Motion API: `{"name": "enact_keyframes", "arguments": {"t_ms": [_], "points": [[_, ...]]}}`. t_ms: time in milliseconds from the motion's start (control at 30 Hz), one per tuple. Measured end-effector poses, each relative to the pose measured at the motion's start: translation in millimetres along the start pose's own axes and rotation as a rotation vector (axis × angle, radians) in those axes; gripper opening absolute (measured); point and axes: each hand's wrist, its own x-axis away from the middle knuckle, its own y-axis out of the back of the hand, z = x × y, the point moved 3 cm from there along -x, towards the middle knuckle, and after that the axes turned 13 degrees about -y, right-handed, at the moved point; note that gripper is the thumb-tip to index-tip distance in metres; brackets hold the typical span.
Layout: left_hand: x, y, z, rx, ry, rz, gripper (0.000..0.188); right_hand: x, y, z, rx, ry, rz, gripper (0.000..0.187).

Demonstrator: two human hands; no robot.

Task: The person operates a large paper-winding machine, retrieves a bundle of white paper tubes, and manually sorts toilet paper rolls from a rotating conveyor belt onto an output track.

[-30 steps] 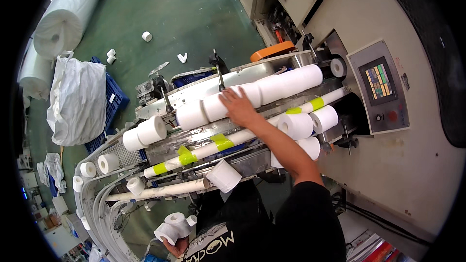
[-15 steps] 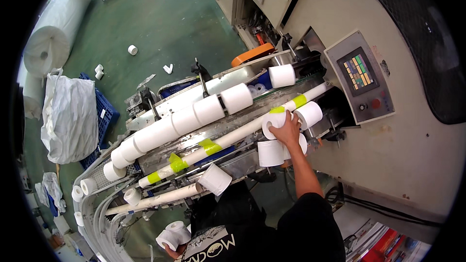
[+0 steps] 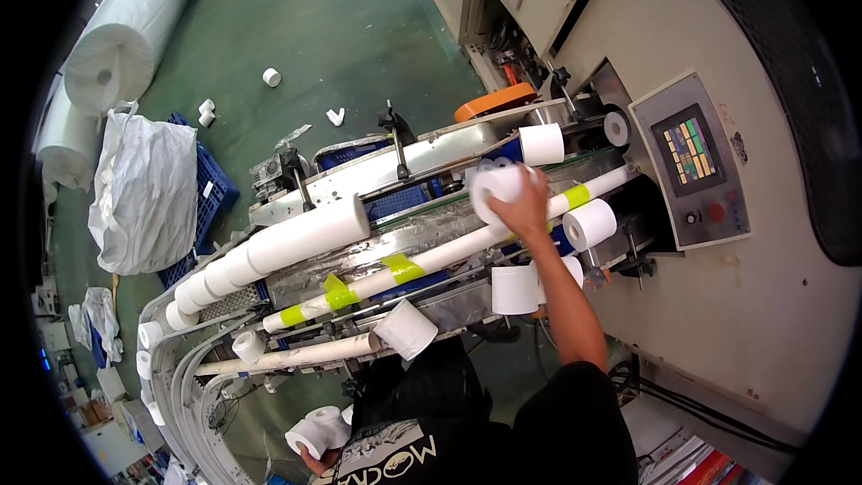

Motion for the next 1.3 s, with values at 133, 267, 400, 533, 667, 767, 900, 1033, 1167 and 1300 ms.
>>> {"name": "enact_keyframes", "arguments": {"t_ms": [133,267,400,533,667,767,900,1033,1167,1300], "points": [[26.8,-31.6,-26.2,-0.045,0.101,-0.077,0.092,-8.3,-85.5,55.8,0.213,0.131,0.250,0.104],[8.9,47.3,-31.5,-0.240,0.053,-0.220,0.079,-132.5,-43.8,-39.1,0.204,-0.189,-0.282,0.099],[30.3,-34.8,-29.3,-0.194,0.064,-0.116,0.078,-141.0,-28.3,-50.1,0.293,-0.405,-0.105,0.107],[44.3,-55.5,-35.9,-0.220,0.023,-0.029,0.077,-145.7,-23.4,-64.5,0.281,-0.331,-0.122,0.108],[37.6,-70.1,-28.1,0.131,-0.127,-0.193,0.070,-146.1,4.9,-92.1,0.272,-0.324,-0.107,0.105],[24.0,-62.2,-32.9,0.133,-0.091,-0.237,0.074,-127.1,-6.0,-91.5,-0.017,-0.110,0.116,0.102],[37.4,-52.7,-37.2,0.125,-0.090,-0.220,0.079,-32.6,-56.0,30.6,0.157,0.036,0.176,0.104],[17.1,-58.4,-35.7,0.118,-0.110,-0.203,0.080,-10.6,-79.4,65.4,0.089,-0.059,0.144,0.104],[23.9,-42.6,-25.4,0.319,-0.111,-0.205,0.078,19.5,-105.6,63.0,-0.224,0.168,0.254,0.099],[53.5,-36.4,-9.0,0.321,-0.149,-0.241,0.075,47.6,-92.8,59.6,-0.153,0.137,0.171,0.080]]}}
